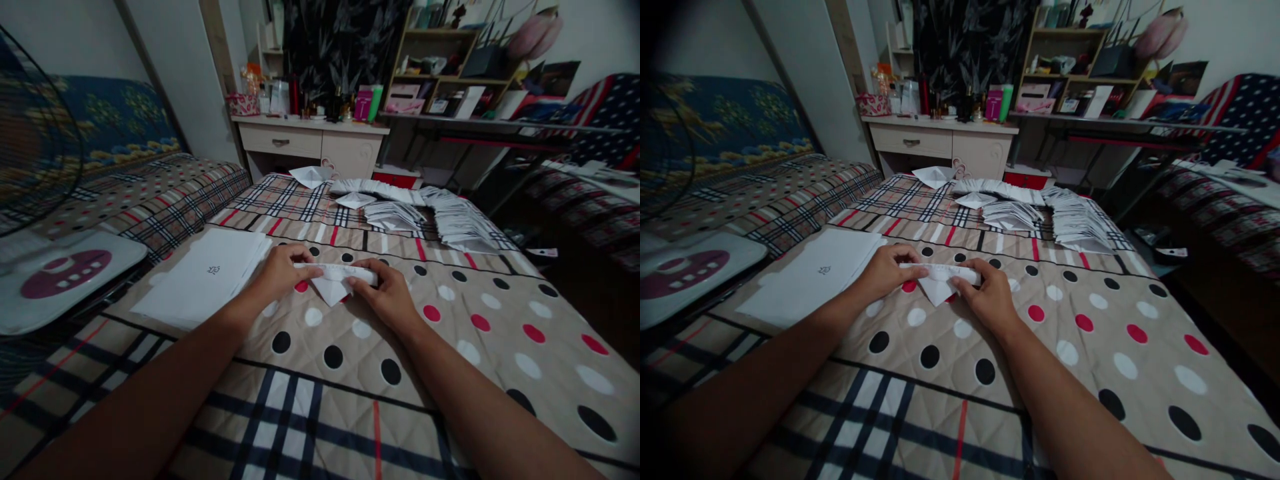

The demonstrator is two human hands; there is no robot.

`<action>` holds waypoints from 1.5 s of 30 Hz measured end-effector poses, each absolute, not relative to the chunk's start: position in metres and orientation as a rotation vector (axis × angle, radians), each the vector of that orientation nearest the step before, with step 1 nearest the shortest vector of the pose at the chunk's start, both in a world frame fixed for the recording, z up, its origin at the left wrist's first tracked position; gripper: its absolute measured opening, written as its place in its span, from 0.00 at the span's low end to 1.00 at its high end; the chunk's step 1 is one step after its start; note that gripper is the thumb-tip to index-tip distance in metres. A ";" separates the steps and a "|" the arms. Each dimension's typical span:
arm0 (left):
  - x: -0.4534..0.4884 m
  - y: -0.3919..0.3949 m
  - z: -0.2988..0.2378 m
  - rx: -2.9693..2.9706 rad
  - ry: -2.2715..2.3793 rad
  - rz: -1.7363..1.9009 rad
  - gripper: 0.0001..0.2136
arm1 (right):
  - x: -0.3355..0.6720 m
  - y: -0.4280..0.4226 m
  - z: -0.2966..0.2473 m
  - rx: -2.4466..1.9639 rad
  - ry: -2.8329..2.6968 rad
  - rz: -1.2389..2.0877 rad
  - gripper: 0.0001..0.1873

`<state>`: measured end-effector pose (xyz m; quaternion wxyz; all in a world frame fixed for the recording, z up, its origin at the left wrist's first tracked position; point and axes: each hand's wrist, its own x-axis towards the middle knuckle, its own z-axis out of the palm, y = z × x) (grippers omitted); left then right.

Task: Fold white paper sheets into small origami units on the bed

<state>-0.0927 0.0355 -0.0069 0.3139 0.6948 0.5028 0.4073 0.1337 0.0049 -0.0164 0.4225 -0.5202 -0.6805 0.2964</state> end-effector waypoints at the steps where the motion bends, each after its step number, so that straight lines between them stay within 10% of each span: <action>1: -0.093 0.035 -0.007 1.828 1.310 1.121 0.09 | 0.134 0.006 -0.017 -1.260 -1.652 0.791 0.13; 45: -0.073 0.014 0.010 2.376 1.074 1.306 0.04 | 0.128 -0.004 -0.005 -1.036 -1.504 0.658 0.03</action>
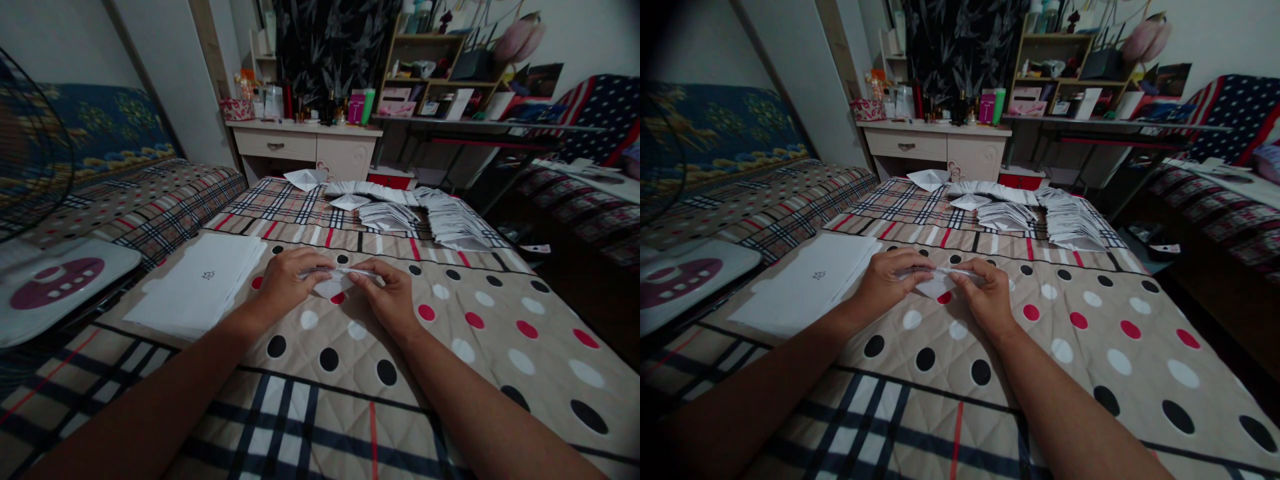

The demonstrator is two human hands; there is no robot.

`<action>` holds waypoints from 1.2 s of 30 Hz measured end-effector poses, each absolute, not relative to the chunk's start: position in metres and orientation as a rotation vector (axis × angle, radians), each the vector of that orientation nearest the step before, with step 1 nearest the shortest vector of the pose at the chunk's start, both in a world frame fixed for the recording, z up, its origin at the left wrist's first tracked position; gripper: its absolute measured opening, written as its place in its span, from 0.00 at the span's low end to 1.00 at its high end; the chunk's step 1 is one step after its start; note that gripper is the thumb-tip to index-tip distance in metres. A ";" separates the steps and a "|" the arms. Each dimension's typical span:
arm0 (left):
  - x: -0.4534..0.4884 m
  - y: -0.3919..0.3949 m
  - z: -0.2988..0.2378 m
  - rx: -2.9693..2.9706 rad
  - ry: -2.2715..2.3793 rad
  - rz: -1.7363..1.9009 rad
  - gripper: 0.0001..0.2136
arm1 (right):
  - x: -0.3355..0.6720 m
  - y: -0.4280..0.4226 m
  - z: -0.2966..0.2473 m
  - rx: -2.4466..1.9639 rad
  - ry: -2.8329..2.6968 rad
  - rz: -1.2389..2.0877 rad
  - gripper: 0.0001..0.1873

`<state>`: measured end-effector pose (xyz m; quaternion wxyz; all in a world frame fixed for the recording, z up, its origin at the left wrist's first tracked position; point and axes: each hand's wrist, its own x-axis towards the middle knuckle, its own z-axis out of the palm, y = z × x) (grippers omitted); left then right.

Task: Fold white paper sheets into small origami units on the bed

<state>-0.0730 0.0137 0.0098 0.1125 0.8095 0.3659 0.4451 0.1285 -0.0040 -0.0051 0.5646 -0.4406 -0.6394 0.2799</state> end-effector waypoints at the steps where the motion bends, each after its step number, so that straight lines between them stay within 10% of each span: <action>1: -0.073 0.014 0.009 2.378 1.077 1.304 0.05 | 0.129 -0.004 -0.005 -1.035 -1.509 0.654 0.04; 14: -0.070 0.010 0.015 2.322 1.159 1.279 0.05 | 0.135 -0.002 -0.003 -0.992 -1.833 0.067 0.06; 36: -0.075 0.013 0.018 2.338 1.061 1.365 0.04 | 0.131 -0.004 -0.005 -1.003 -1.663 0.265 0.07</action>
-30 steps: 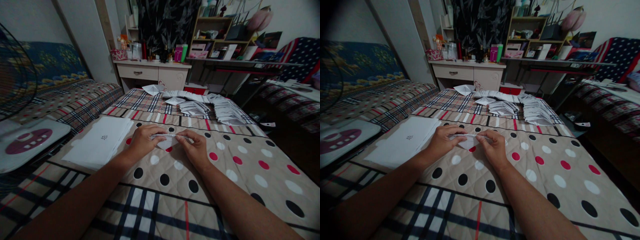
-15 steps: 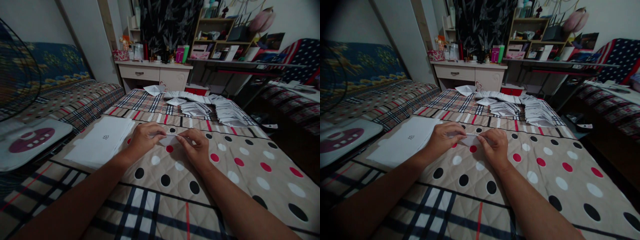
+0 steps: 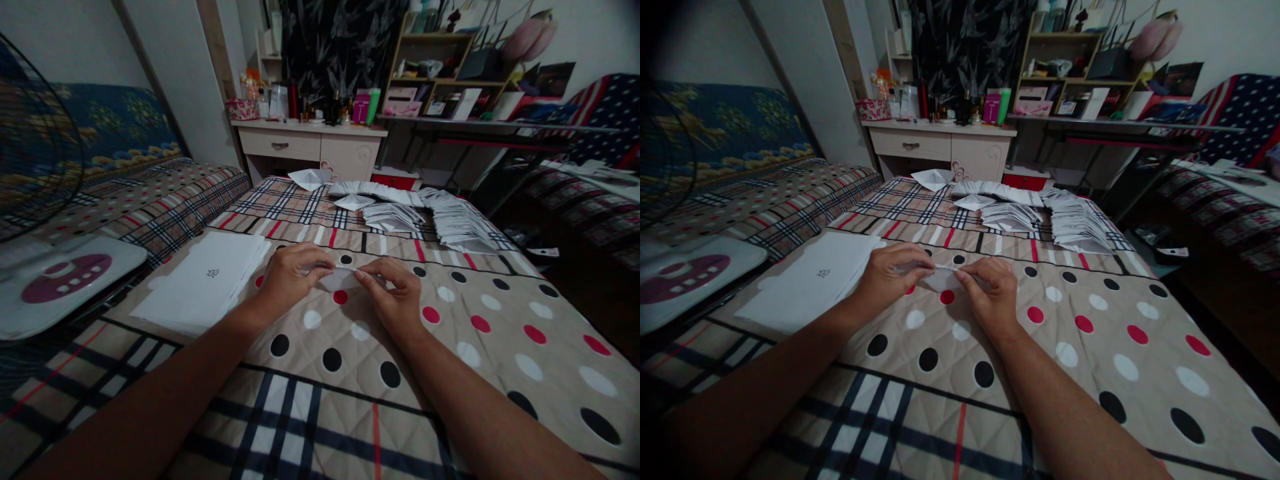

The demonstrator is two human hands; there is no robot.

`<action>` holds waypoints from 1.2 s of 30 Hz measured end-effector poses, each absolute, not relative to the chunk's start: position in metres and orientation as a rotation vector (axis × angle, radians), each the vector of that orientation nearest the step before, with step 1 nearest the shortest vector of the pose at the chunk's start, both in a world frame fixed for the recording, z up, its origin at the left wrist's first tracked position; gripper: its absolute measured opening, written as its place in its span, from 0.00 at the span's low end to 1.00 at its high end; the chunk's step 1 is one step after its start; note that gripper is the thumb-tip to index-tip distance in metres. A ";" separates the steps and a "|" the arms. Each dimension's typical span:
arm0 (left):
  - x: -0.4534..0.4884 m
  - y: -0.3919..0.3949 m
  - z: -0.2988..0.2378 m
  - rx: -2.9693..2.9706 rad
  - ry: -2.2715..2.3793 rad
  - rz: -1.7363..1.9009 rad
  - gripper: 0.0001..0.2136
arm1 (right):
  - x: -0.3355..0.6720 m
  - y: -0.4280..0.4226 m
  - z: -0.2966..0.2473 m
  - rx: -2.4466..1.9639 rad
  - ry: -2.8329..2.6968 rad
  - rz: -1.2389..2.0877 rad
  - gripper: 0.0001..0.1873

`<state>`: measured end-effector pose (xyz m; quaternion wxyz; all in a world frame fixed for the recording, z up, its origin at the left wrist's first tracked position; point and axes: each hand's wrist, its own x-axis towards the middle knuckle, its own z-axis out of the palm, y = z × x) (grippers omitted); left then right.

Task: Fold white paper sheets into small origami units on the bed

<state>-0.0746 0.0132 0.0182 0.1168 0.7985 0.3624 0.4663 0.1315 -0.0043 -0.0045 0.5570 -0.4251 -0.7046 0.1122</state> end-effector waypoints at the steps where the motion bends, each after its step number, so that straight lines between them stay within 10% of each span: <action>1: -0.074 0.013 0.018 2.336 1.066 1.362 0.04 | 0.131 -0.004 -0.004 -1.004 -1.666 0.262 0.07; 36: -0.074 0.015 0.018 2.207 1.120 1.418 0.04 | 0.133 -0.001 -0.006 -0.960 -1.662 0.312 0.06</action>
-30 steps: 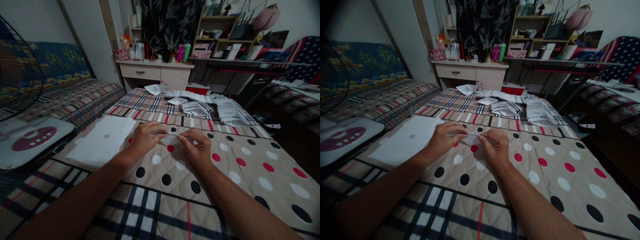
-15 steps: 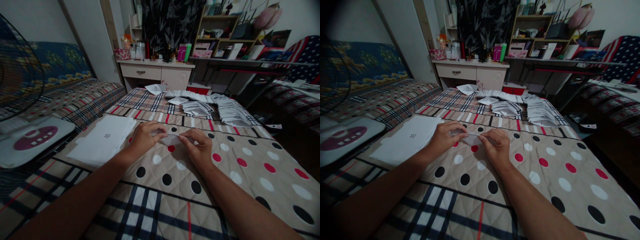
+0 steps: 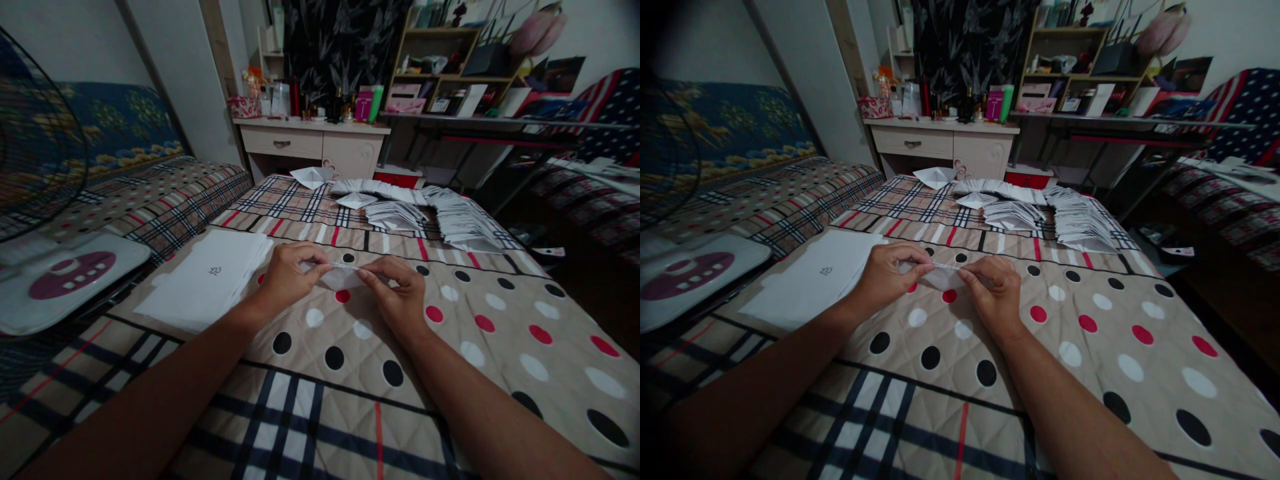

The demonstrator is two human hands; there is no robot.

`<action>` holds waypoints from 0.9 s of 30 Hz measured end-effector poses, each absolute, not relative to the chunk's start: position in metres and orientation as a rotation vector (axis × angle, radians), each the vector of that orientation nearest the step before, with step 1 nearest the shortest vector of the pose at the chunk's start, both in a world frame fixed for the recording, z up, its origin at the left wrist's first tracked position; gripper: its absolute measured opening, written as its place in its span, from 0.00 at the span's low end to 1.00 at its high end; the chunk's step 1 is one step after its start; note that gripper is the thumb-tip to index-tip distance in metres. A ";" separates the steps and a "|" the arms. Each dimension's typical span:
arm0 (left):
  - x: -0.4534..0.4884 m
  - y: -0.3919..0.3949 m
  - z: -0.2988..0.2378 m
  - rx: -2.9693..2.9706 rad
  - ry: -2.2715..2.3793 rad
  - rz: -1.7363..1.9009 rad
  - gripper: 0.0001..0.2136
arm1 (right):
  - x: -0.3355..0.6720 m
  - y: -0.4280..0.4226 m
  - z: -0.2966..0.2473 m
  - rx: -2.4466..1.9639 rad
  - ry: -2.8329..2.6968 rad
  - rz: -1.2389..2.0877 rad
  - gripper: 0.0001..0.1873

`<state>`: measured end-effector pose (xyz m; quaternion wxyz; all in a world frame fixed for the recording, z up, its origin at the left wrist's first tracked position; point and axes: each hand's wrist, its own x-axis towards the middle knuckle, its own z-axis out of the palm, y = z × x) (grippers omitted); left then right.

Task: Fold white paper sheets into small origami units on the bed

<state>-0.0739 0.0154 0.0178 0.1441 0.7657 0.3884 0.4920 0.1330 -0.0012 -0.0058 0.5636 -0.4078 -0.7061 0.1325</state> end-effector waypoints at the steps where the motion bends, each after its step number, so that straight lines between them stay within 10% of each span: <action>1: -0.073 0.015 0.018 2.197 1.109 1.429 0.04 | 0.133 -0.001 -0.006 -0.957 -1.664 0.309 0.06; 27: -0.073 0.012 0.036 1.957 1.235 1.088 0.11 | 0.134 0.001 -0.004 -0.897 -1.753 0.214 0.05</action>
